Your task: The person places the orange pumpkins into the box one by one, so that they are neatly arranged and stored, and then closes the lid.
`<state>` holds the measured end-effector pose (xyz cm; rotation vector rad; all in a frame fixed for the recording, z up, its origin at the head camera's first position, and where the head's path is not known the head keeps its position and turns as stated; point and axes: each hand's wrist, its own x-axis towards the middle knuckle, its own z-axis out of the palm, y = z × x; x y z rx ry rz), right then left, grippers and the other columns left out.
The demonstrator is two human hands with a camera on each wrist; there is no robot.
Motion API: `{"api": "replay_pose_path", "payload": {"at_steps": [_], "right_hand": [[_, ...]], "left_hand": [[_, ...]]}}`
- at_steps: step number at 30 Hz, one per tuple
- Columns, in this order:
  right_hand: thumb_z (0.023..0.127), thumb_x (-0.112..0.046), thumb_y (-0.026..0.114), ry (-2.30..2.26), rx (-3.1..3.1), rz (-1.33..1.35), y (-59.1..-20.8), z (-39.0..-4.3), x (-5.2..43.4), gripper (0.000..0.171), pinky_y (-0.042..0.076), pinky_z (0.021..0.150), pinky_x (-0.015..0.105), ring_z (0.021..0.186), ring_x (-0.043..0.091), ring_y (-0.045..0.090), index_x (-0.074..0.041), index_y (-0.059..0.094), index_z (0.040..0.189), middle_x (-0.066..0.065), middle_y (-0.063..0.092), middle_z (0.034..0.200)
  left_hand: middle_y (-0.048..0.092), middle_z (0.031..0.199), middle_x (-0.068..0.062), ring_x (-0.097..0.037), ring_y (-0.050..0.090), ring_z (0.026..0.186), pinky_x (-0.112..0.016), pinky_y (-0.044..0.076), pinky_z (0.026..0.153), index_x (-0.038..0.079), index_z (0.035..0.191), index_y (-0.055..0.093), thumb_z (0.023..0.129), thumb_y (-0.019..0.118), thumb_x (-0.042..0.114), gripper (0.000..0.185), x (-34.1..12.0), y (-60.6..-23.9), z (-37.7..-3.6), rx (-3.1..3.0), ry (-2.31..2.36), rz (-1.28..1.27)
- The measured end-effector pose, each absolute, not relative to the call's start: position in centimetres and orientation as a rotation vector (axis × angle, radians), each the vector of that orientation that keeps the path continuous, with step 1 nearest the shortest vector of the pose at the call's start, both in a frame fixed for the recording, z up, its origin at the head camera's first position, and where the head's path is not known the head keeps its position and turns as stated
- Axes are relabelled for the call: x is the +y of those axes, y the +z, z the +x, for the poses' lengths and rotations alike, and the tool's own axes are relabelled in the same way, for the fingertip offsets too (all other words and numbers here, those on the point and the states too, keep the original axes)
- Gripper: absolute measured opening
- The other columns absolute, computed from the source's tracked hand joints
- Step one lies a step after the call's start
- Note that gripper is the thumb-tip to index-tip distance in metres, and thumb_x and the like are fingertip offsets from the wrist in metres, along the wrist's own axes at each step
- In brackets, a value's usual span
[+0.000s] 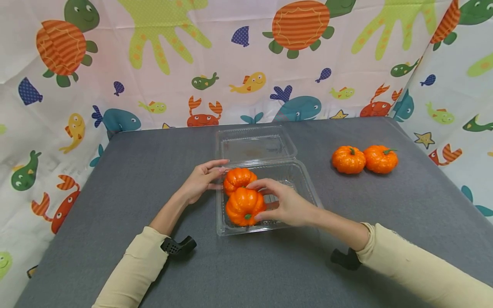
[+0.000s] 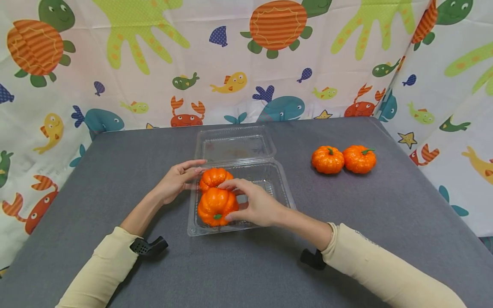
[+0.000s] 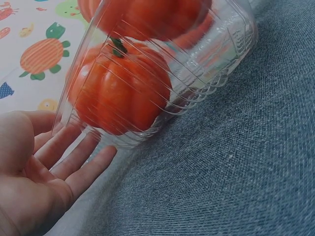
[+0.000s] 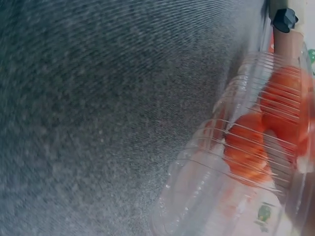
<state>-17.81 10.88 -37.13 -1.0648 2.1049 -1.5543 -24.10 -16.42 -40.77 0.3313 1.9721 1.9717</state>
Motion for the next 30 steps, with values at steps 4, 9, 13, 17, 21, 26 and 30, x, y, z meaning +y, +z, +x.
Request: {"api": "replay_pose_path", "payload": {"at_steps": [4,9,13,17,21,26,30], "right_hand": [[0.077,-0.003,0.078,-1.508,2.154,-1.123,-37.52,-17.8,10.7,0.06,0.053,0.082,0.033,0.113,0.031,0.051,-0.005,0.049,0.13,0.012,0.048,0.129],[0.076,-0.002,0.08,-1.456,2.205,-1.142,-37.81,-17.88,10.51,0.059,0.054,0.08,0.031,0.109,0.026,0.052,-0.009,0.052,0.128,0.006,0.051,0.125],[0.076,-0.003,0.08,-1.401,2.238,-1.154,-37.87,-17.98,10.32,0.059,0.054,0.078,0.029,0.107,0.024,0.054,-0.01,0.052,0.127,0.005,0.052,0.123],[0.076,-0.005,0.081,-1.353,2.269,-1.146,-37.83,-17.97,10.24,0.06,0.055,0.076,0.028,0.106,0.025,0.054,-0.011,0.053,0.128,0.008,0.051,0.121],[0.076,-0.008,0.081,-1.334,2.28,-1.137,-37.78,-17.96,10.26,0.06,0.055,0.076,0.028,0.106,0.026,0.054,-0.011,0.052,0.129,0.009,0.05,0.12],[0.077,-0.01,0.081,-1.328,2.28,-1.133,-37.81,-18.05,10.38,0.062,0.055,0.076,0.028,0.107,0.026,0.054,-0.01,0.05,0.131,0.01,0.05,0.123],[0.078,-0.013,0.08,-1.327,2.28,-1.135,-37.69,-18.19,10.52,0.062,0.055,0.078,0.03,0.107,0.025,0.053,-0.01,0.05,0.132,0.009,0.05,0.125]], "left_hand": [[0.052,0.133,-0.021,-0.018,0.058,0.109,-0.039,0.054,0.08,-0.001,0.14,0.043,0.101,0.049,0.014,0.042,-16.42,-40.8,-24.13,1.972,1.97,0.335],[0.053,0.132,-0.02,-0.019,0.058,0.109,-0.039,0.054,0.08,0.0,0.14,0.044,0.101,0.05,0.015,0.042,-16.36,-40.71,-24.14,1.972,1.972,0.331],[0.053,0.132,-0.02,-0.019,0.058,0.109,-0.039,0.055,0.08,0.0,0.14,0.044,0.101,0.05,0.014,0.042,-16.39,-40.62,-24.11,1.977,1.969,0.325],[0.053,0.132,-0.02,-0.019,0.057,0.11,-0.039,0.055,0.08,0.0,0.14,0.044,0.101,0.049,0.014,0.042,-16.41,-40.56,-24.1,1.982,1.965,0.324],[0.053,0.132,-0.02,-0.019,0.057,0.11,-0.039,0.055,0.08,0.0,0.14,0.044,0.101,0.05,0.014,0.042,-16.39,-40.57,-24.1,1.987,1.962,0.323],[0.053,0.132,-0.02,-0.019,0.058,0.109,-0.039,0.055,0.08,0.0,0.14,0.044,0.101,0.05,0.014,0.042,-16.4,-40.64,-24.11,1.988,1.961,0.323],[0.053,0.132,-0.02,-0.019,0.058,0.109,-0.038,0.055,0.079,0.0,0.14,0.044,0.101,0.05,0.014,0.042,-16.44,-40.64,-24.09,1.987,1.961,0.325]]}}
